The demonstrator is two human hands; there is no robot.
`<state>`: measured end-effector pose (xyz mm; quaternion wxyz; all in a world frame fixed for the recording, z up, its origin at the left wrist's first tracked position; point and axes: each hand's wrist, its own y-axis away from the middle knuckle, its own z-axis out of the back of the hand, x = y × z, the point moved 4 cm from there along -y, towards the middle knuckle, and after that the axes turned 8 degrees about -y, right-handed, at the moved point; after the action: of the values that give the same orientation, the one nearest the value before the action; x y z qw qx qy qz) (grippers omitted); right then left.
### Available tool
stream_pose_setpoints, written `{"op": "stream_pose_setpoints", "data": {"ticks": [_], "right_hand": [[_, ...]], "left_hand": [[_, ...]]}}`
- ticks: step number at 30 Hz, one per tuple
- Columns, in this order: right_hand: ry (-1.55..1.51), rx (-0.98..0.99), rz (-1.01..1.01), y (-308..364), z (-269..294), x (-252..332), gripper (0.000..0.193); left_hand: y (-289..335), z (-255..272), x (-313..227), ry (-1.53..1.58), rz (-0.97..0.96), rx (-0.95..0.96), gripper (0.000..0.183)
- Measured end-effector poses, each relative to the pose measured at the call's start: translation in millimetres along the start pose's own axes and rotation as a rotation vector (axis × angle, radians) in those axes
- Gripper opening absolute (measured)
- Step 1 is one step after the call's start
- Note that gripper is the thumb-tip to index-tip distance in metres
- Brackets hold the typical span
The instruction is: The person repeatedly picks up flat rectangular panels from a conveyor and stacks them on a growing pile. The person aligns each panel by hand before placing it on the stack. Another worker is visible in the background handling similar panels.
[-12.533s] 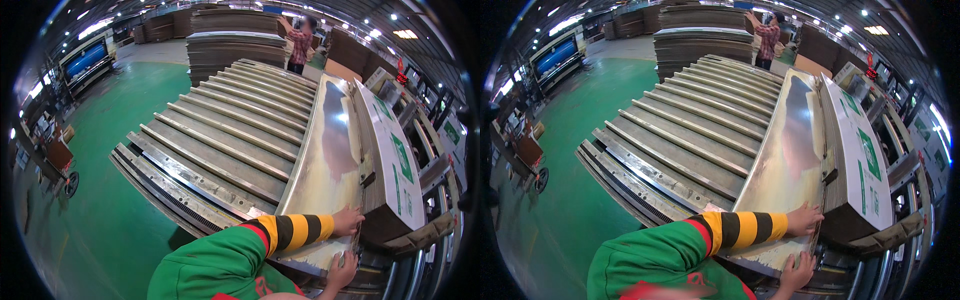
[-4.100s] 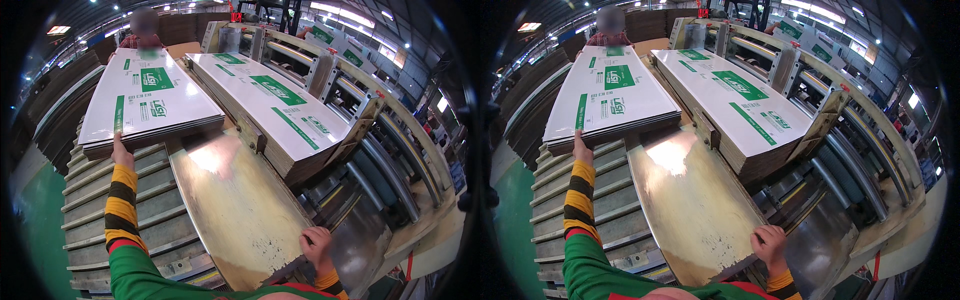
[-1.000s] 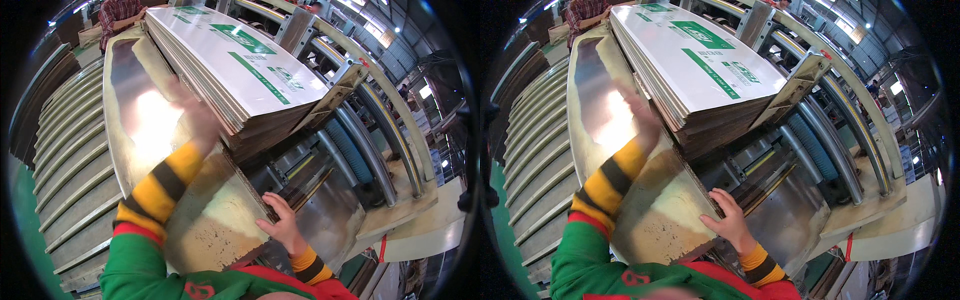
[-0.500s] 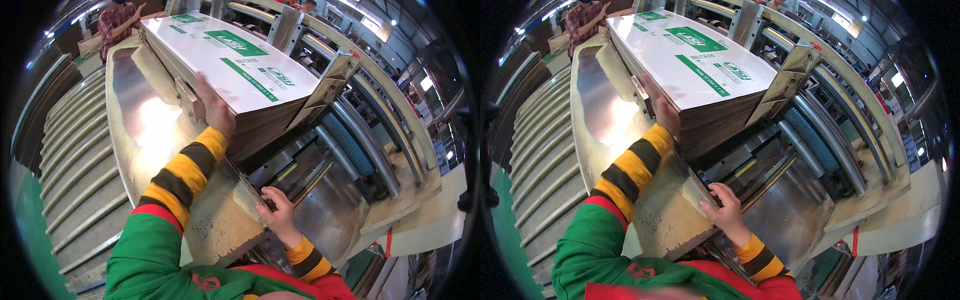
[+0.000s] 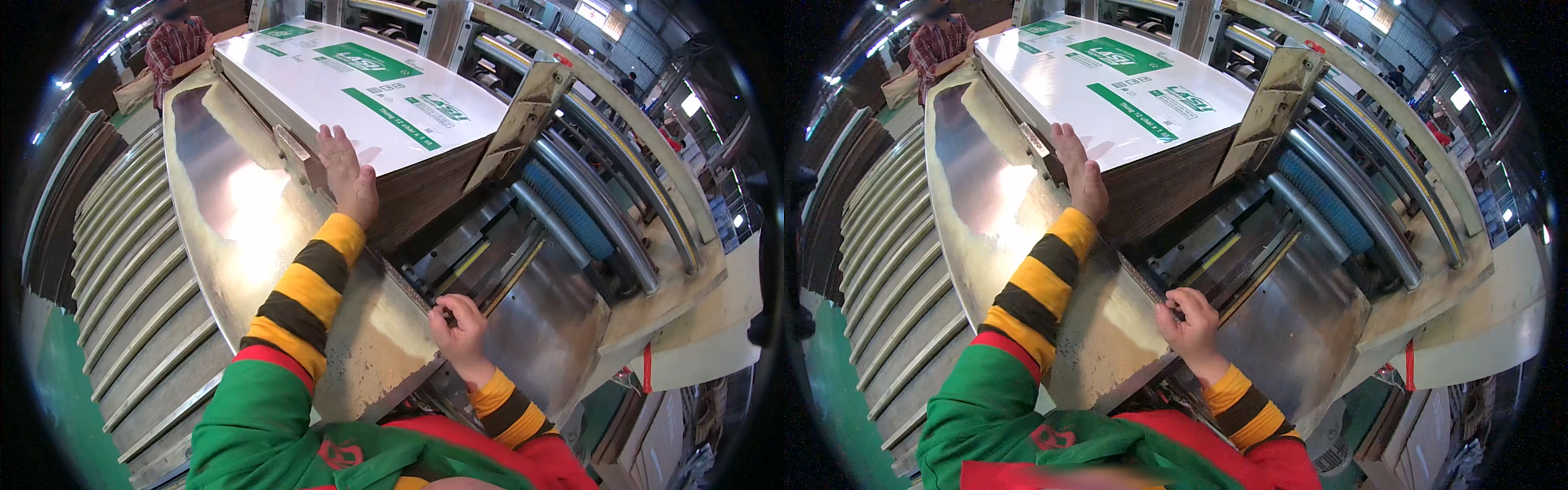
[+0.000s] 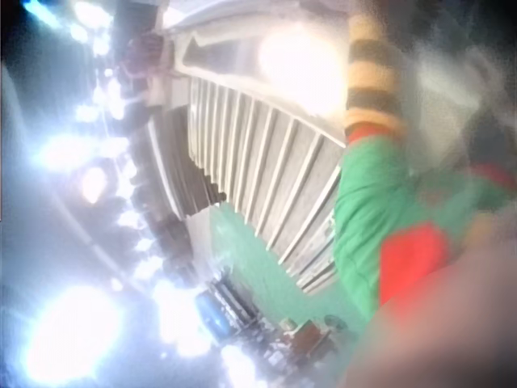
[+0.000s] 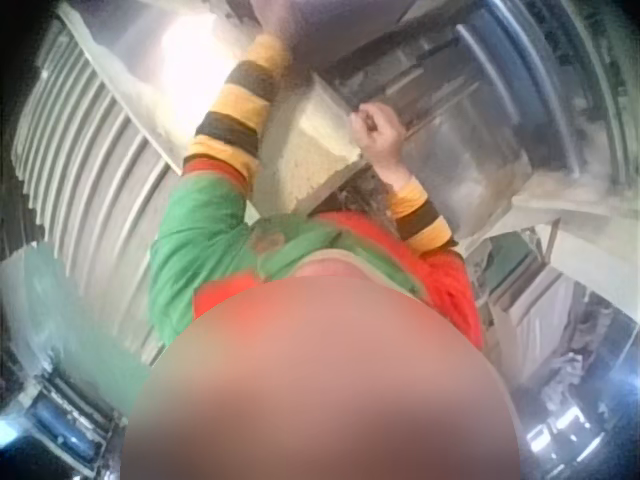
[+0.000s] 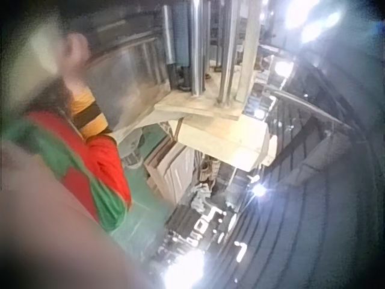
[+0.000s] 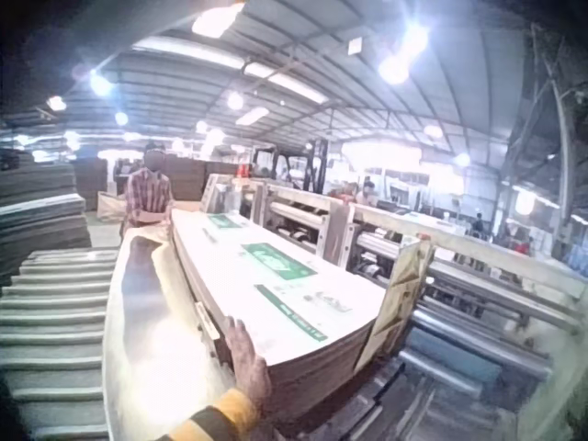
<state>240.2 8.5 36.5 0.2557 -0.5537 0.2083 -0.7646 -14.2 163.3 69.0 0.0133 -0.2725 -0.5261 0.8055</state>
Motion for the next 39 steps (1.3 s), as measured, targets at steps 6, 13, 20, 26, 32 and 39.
{"op": "stream_pose_setpoints", "data": {"ticks": [6, 13, 20, 26, 32, 39], "right_hand": [[0.152, 0.006, 0.148, -1, -4, 12, 0.016], [0.220, 0.007, 0.188, 2, -5, 19, 0.017], [0.183, -0.060, 0.181, 6, -3, 18, 0.010], [0.185, -0.055, 0.211, 5, 1, 14, 0.013], [0.116, -0.030, 0.095, 4, 1, 14, 0.017], [0.129, 0.008, 0.028, 1, -2, 10, 0.020]], "left_hand": [[-5, 47, 33, 0.543, 0.251, 0.046, 0.082], [-27, 20, -15, 0.192, 0.507, -0.143, 0.058], [39, 28, -5, 0.807, 0.723, -0.203, 0.060], [68, 7, 8, 0.092, 0.435, -0.053, 0.065], [66, -19, 29, 0.530, 0.556, 0.265, 0.081], [60, -5, 21, 0.669, 0.669, 0.379, 0.085]]}}
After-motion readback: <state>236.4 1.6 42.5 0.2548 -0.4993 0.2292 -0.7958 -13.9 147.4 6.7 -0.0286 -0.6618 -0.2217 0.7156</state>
